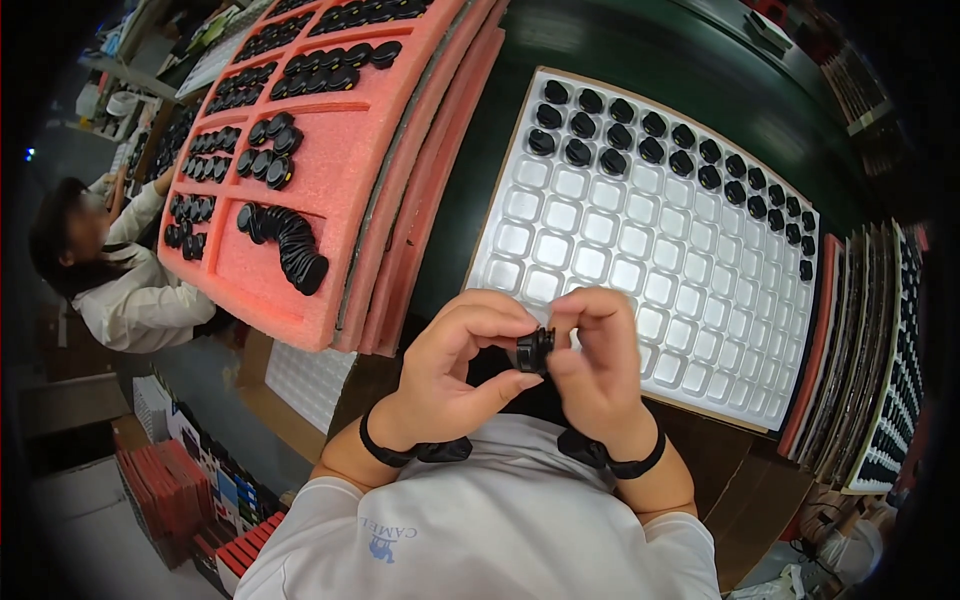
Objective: The person picks up a black component from a stack, joins it with another part by hand, and places the assembled unit into a white tray, repeating this process throughout the video.
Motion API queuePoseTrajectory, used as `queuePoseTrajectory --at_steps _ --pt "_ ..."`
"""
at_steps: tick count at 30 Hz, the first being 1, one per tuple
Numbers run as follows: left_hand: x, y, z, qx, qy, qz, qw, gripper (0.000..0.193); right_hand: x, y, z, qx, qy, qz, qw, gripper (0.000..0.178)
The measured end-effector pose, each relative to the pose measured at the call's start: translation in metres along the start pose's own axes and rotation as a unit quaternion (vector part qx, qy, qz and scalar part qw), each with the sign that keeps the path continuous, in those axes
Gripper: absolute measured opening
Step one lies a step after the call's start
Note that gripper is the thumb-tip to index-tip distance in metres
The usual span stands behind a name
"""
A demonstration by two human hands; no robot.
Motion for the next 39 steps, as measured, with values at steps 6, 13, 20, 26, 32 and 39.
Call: queuePoseTrajectory --at_steps 6,13,20,26,32,39 --pt "-0.001 -0.002 -0.003 -0.003 -0.006 -0.028 1.000 0.041 0.002 0.004 -0.002 0.004 0.060 0.107 0.992 0.021" --pt "0.002 -0.002 -0.001 0.011 0.013 -0.010 1.000 0.041 0.000 0.003 0.000 0.018 0.076 0.187 0.979 0.024" --pt "0.004 -0.003 0.001 -0.002 0.031 0.000 1.000 0.040 -0.002 0.005 0.003 -0.036 0.003 0.031 0.999 0.024" --pt "0.002 -0.005 -0.002 0.013 0.019 -0.024 0.999 0.040 0.002 0.004 0.003 -0.001 0.088 0.166 0.982 0.032" --pt "0.003 -0.008 -0.001 0.023 0.016 -0.013 1.000 0.042 -0.008 -0.003 0.008 -0.062 0.051 -0.029 0.996 0.033" --pt "-0.001 -0.009 0.002 -0.005 0.006 -0.014 1.000 0.042 -0.023 -0.001 0.017 -0.079 0.008 -0.115 0.990 0.024"
Point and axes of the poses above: each hand's wrist, its own z-axis towards the middle knuckle, its own y-axis out of the palm, x = y × z, the point moved 5 cm from there along z, towards the middle knuckle, and after that the axes turned 9 degrees about z, right-handed, at the moved point
